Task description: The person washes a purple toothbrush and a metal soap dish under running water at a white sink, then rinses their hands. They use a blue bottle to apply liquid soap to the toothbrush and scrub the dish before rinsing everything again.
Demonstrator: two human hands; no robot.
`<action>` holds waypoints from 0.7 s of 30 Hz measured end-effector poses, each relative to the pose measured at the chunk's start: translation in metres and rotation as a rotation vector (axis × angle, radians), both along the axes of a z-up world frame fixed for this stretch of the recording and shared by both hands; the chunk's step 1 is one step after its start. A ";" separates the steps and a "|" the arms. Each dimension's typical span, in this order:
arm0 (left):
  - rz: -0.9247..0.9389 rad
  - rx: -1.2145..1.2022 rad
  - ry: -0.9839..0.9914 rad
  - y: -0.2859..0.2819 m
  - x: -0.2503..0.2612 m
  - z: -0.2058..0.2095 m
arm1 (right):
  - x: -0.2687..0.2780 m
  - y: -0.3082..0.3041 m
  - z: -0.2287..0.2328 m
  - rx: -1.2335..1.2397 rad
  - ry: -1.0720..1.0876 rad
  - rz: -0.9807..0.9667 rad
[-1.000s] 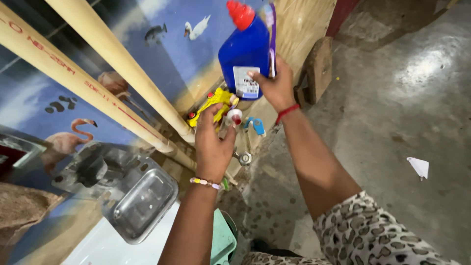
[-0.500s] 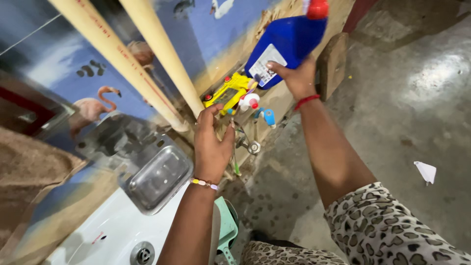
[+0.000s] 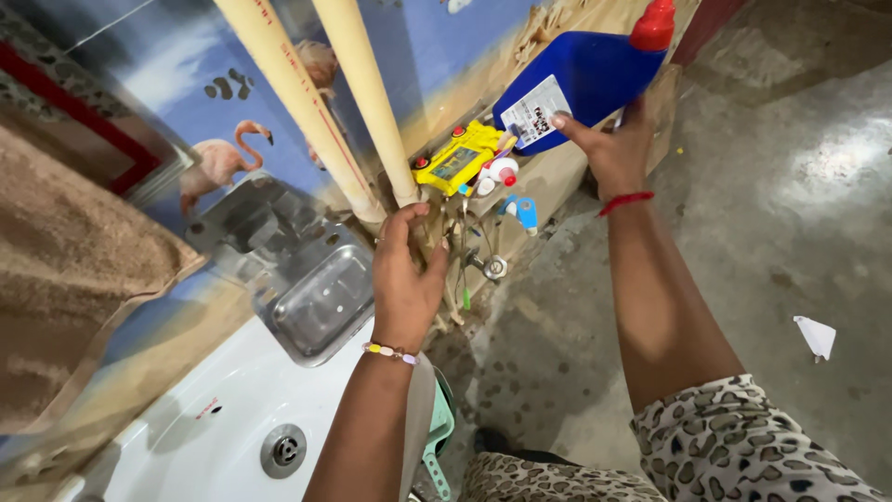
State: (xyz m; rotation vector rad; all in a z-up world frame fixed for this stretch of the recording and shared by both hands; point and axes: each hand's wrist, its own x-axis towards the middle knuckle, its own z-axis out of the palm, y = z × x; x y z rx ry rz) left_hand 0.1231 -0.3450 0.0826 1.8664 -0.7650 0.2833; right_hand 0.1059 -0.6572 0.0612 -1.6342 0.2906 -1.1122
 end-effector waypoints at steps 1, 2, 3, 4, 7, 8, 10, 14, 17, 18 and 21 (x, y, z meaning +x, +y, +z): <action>0.005 -0.002 -0.005 0.003 -0.001 0.000 | -0.004 0.001 0.000 -0.006 -0.010 -0.004; 0.014 -0.003 -0.010 0.006 -0.002 -0.001 | -0.006 0.003 -0.001 -0.010 -0.019 -0.005; 0.023 -0.003 -0.015 0.009 -0.004 -0.001 | -0.007 0.004 -0.003 -0.021 -0.044 0.014; 0.029 -0.013 -0.002 0.013 -0.006 -0.001 | -0.009 0.004 -0.006 -0.032 -0.068 0.033; 0.031 -0.049 0.024 0.023 -0.015 0.001 | -0.012 0.004 -0.020 -0.020 -0.096 -0.009; 0.022 -0.064 0.019 0.027 -0.017 0.003 | -0.011 0.003 -0.024 -0.008 -0.103 -0.040; 0.028 -0.067 0.017 0.035 -0.023 0.009 | -0.010 0.000 -0.031 0.147 -0.164 -0.007; 0.086 -0.045 -0.005 0.058 -0.032 0.019 | -0.016 -0.007 -0.038 0.189 -0.053 -0.110; 0.138 -0.074 -0.021 0.079 -0.038 0.020 | -0.024 -0.002 -0.039 0.213 -0.191 0.038; 0.159 -0.088 -0.024 0.088 -0.040 0.020 | -0.028 -0.001 -0.039 0.157 -0.163 -0.028; 0.202 -0.114 -0.060 0.128 -0.056 0.009 | -0.046 0.004 -0.043 0.029 -0.161 -0.172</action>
